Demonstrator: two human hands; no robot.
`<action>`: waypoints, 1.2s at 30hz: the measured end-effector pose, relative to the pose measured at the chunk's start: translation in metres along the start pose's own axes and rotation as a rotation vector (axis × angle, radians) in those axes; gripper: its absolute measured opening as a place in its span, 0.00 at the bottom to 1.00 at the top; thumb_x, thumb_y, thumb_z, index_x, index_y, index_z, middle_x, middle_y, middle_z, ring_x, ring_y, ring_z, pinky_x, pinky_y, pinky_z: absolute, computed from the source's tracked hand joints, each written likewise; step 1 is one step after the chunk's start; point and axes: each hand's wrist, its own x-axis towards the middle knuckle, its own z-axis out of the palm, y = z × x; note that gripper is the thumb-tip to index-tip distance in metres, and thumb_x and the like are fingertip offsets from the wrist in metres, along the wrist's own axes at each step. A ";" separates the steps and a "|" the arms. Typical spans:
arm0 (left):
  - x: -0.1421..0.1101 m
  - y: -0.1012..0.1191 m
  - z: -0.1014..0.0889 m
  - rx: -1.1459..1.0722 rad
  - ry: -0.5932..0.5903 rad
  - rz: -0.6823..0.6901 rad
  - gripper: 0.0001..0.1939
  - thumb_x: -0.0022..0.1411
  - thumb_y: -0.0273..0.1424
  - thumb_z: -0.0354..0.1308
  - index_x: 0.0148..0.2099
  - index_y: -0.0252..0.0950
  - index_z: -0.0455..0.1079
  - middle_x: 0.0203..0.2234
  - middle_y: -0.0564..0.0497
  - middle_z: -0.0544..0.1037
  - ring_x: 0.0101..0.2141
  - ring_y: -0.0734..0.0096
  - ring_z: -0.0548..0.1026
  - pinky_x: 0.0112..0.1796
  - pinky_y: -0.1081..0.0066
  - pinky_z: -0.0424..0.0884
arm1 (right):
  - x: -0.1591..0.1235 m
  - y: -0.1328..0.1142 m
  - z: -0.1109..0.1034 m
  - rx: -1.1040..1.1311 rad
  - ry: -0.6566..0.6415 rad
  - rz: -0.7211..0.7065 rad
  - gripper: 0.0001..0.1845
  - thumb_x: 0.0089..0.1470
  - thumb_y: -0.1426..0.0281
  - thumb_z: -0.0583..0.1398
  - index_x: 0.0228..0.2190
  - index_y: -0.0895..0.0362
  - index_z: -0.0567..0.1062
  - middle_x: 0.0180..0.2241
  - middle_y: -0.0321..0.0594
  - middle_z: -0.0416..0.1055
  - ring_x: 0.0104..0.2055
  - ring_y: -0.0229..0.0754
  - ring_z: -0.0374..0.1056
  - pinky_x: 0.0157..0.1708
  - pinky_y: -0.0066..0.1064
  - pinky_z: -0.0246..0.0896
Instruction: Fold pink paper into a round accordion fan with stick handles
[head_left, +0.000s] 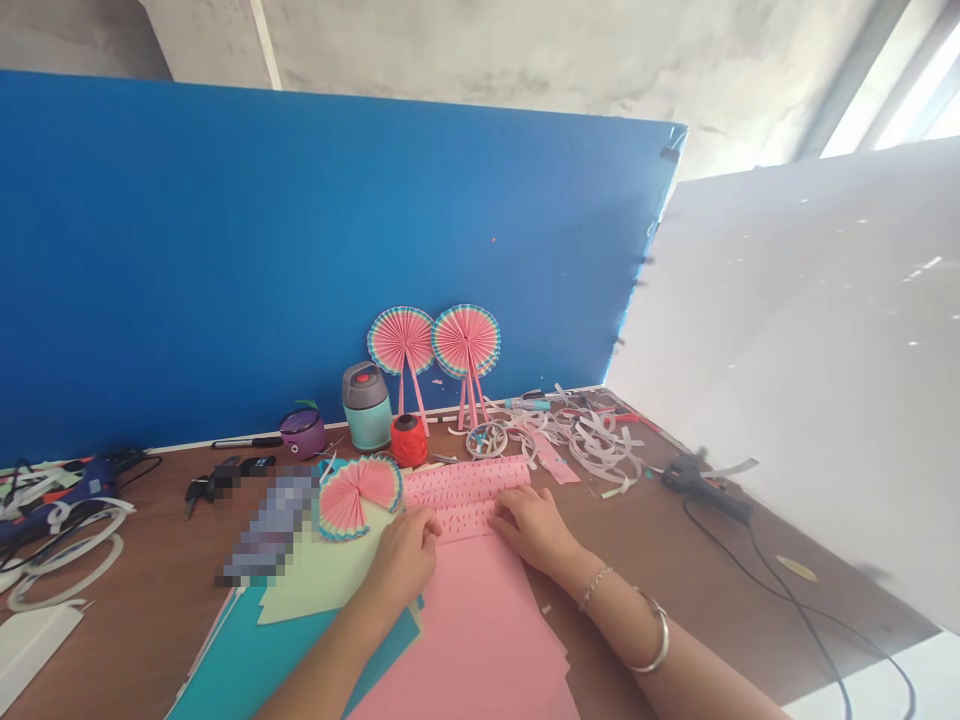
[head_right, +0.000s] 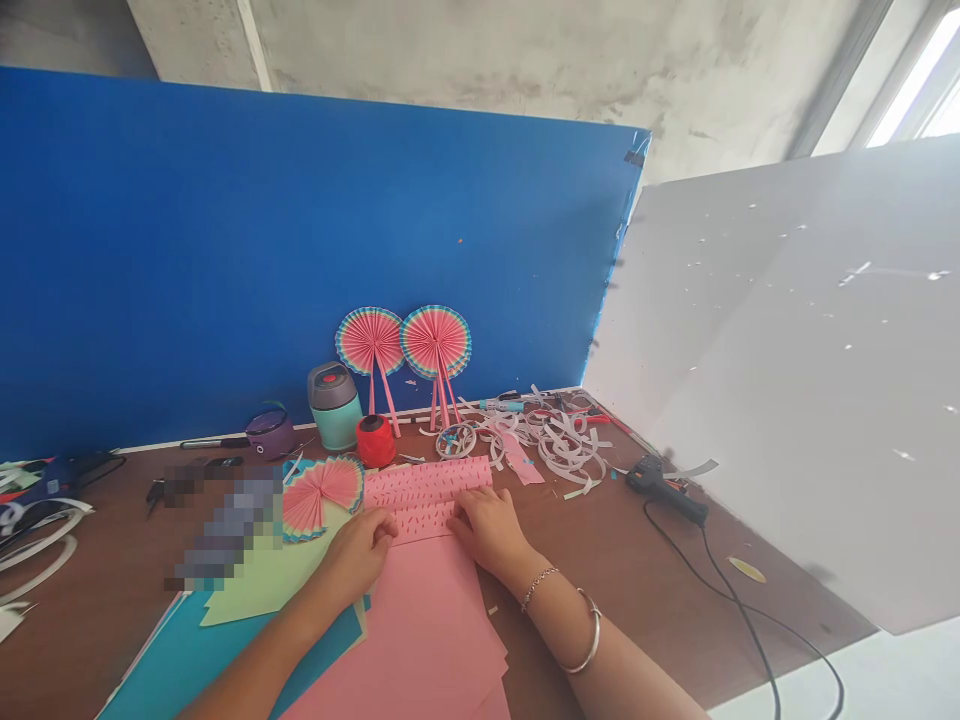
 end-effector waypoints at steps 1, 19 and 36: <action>0.000 0.001 0.000 0.013 0.005 0.003 0.11 0.52 0.19 0.47 0.31 0.37 0.67 0.29 0.52 0.73 0.36 0.69 0.72 0.35 0.73 0.62 | -0.001 0.000 -0.001 -0.024 0.000 -0.003 0.05 0.55 0.70 0.56 0.28 0.56 0.69 0.31 0.37 0.73 0.40 0.42 0.64 0.37 0.32 0.45; -0.011 0.015 0.006 0.272 0.006 -0.004 0.17 0.54 0.16 0.42 0.37 0.37 0.67 0.38 0.47 0.69 0.41 0.64 0.66 0.37 0.67 0.56 | -0.005 0.008 0.008 -0.296 0.027 0.033 0.10 0.61 0.67 0.50 0.31 0.56 0.69 0.37 0.42 0.70 0.40 0.46 0.62 0.35 0.33 0.47; -0.007 0.005 0.009 0.162 -0.028 0.170 0.16 0.50 0.12 0.41 0.31 0.36 0.64 0.34 0.48 0.66 0.37 0.67 0.63 0.36 0.69 0.59 | -0.005 0.042 -0.017 -0.418 0.168 0.383 0.16 0.53 0.84 0.47 0.38 0.60 0.69 0.38 0.51 0.69 0.42 0.52 0.63 0.36 0.37 0.50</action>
